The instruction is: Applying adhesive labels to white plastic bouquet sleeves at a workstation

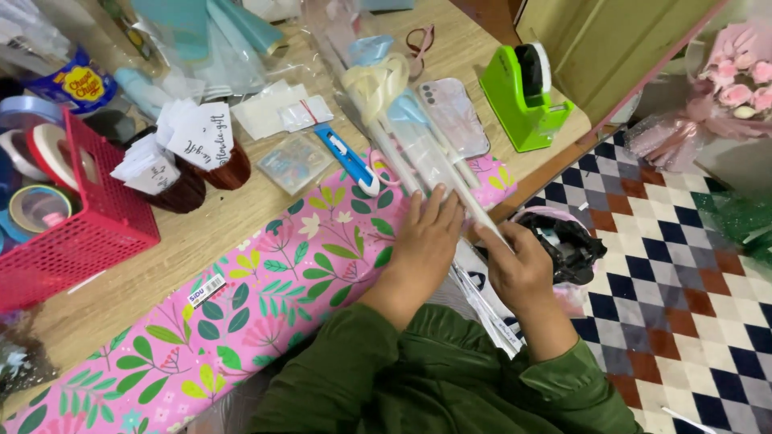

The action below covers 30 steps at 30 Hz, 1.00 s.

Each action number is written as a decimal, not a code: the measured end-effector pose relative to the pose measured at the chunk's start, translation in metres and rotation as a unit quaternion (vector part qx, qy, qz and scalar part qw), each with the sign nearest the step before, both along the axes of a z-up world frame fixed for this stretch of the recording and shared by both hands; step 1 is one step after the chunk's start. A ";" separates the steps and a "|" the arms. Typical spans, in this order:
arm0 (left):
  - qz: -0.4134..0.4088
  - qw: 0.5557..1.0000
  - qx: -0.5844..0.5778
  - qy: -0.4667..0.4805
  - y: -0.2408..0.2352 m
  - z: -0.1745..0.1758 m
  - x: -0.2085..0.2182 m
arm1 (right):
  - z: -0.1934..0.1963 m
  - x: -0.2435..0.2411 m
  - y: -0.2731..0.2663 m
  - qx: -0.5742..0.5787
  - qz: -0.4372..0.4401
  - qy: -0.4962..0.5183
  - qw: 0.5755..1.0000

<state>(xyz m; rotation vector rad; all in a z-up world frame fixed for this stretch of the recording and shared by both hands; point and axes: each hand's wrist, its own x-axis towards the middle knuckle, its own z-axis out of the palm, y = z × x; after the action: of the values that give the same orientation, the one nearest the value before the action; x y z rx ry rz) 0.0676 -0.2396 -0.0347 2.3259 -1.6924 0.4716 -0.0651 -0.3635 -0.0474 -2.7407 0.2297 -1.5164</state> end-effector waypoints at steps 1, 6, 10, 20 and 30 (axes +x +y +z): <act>-0.002 1.000 0.004 -0.002 -0.004 0.000 0.004 | 0.002 -0.003 -0.004 0.004 -0.002 -0.002 1.000; 0.046 0.993 0.094 0.054 -0.008 0.004 0.012 | 0.006 -0.025 -0.015 0.081 0.079 -0.079 0.990; 0.043 0.994 0.087 0.051 -0.006 0.016 0.011 | -0.002 -0.048 -0.032 0.086 0.101 -0.123 0.984; -0.016 0.993 -0.115 0.035 -0.006 0.005 0.006 | -0.005 -0.104 -0.054 0.150 0.074 -0.179 0.969; -0.033 0.991 -0.116 0.063 -0.003 0.014 -0.014 | 0.006 -0.130 -0.073 0.153 0.144 -0.264 0.941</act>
<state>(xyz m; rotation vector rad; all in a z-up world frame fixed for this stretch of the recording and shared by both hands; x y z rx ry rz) 0.0533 -0.2428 -0.0211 2.0828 -1.5604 0.4714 -0.1953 -0.4368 -0.0416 -1.9458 0.0471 -1.8589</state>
